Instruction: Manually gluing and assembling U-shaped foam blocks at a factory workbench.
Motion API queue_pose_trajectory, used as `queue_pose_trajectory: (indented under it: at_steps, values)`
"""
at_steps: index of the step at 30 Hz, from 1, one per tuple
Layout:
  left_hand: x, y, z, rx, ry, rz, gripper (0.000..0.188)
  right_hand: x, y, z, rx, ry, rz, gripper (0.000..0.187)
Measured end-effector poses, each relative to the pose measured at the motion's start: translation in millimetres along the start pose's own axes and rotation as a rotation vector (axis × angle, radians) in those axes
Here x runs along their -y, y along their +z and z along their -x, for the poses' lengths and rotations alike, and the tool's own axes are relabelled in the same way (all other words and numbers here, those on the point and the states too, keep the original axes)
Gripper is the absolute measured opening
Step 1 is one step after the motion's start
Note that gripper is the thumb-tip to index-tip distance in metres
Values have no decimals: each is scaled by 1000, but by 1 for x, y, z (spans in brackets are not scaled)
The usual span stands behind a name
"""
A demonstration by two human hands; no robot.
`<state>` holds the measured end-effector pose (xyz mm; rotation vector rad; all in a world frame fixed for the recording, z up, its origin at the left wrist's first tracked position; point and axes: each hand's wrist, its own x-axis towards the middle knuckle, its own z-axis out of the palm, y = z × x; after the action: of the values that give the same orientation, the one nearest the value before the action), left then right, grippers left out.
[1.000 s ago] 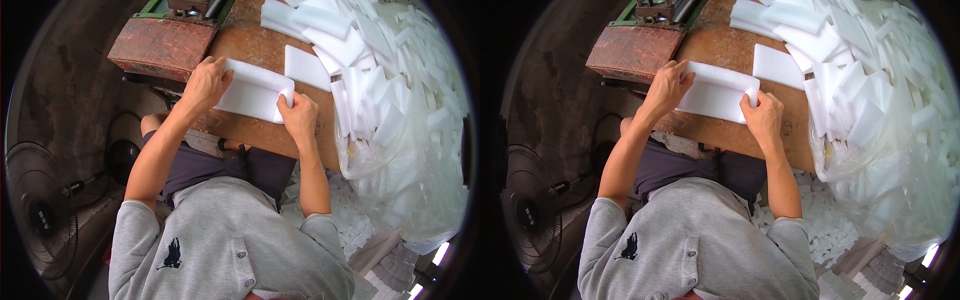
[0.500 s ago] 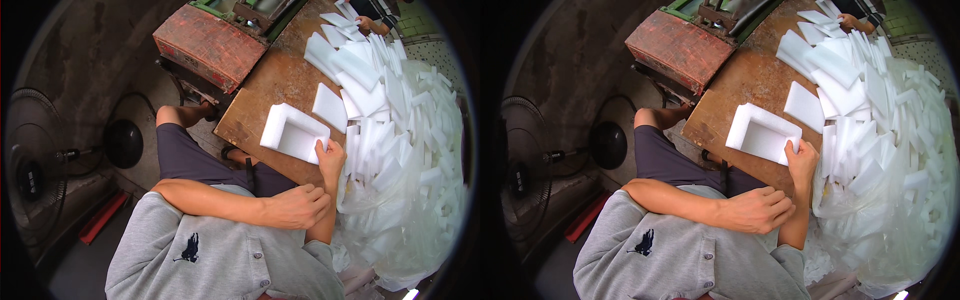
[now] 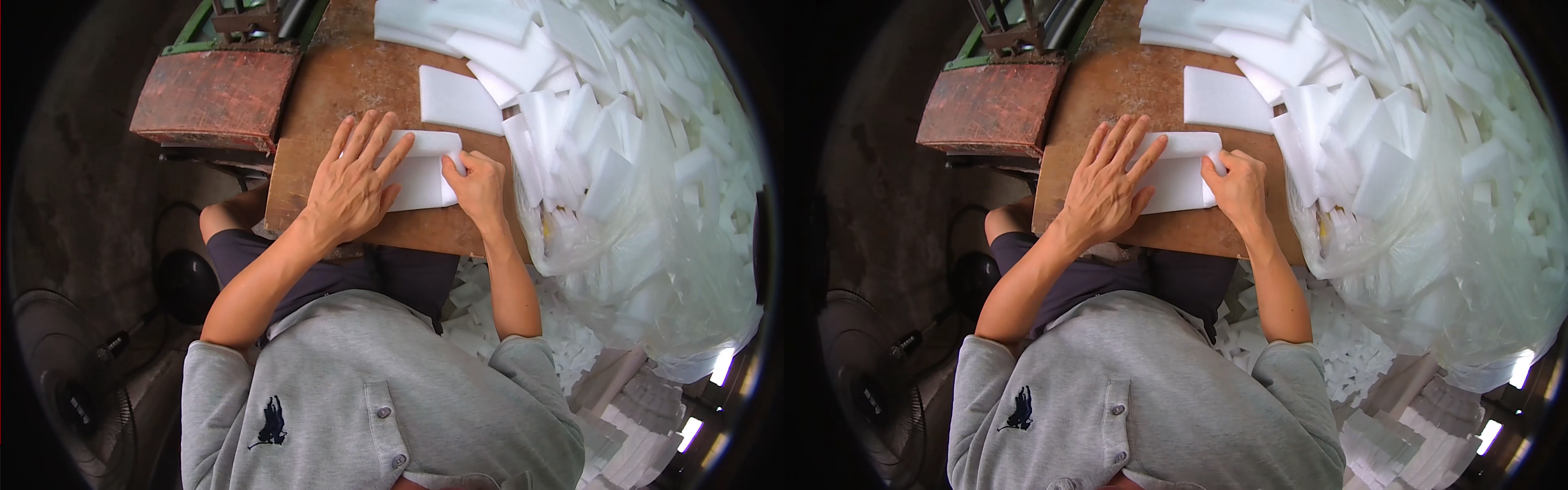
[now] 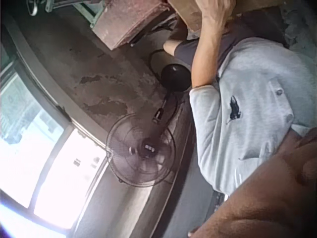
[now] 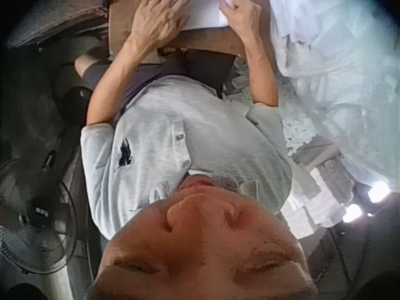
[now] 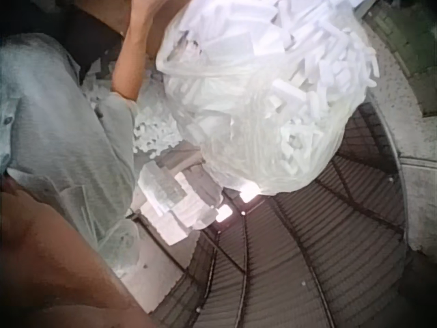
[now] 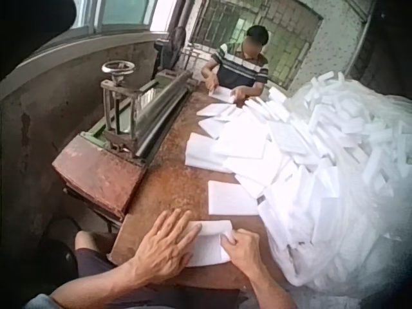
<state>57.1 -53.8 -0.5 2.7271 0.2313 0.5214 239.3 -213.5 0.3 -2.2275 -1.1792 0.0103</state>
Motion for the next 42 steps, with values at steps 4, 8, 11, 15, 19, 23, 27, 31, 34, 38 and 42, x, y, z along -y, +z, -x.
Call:
queue_pose_trajectory:
  at_steps: [4, 8, 11, 15, 19, 23, 27, 31, 34, 38, 42]
  values:
    - [2, -12, 4, 39, 38, -25, 70, 4, -1, 6, -58, -19, -6, 25]
    - [38, -25, -15, -122, -151, 577, 65, 37, -49, 28, 30, 29, -54, 23]
    - [65, -25, -51, -198, -262, 588, 68, 22, -130, 52, 80, 123, -108, 19]
    - [137, 23, -142, -219, -156, 287, 77, -66, -285, 134, -1167, 75, -1255, 61]
    - [191, 54, -220, -200, -544, 458, 69, -45, -359, 144, -600, -464, -1430, 56]
    - [168, 74, -257, -193, -682, 277, 53, -17, -365, 94, -979, 51, -111, 35]
    - [157, 63, -264, -201, -795, 481, 48, -12, -384, 25, -787, 122, 462, 38]
    - [144, 37, -240, -407, -728, 642, 40, -69, -408, -32, -564, 180, 1097, 69]
    - [142, 9, -198, -593, -712, 697, 39, -102, -435, -50, -305, 547, 1238, 55]
    - [112, -22, -132, -642, -781, 747, 39, -152, -474, -27, -662, 525, 1105, 48]
    - [97, -14, -48, -682, -691, 779, 33, -209, -539, 0, -850, 396, 969, 56]
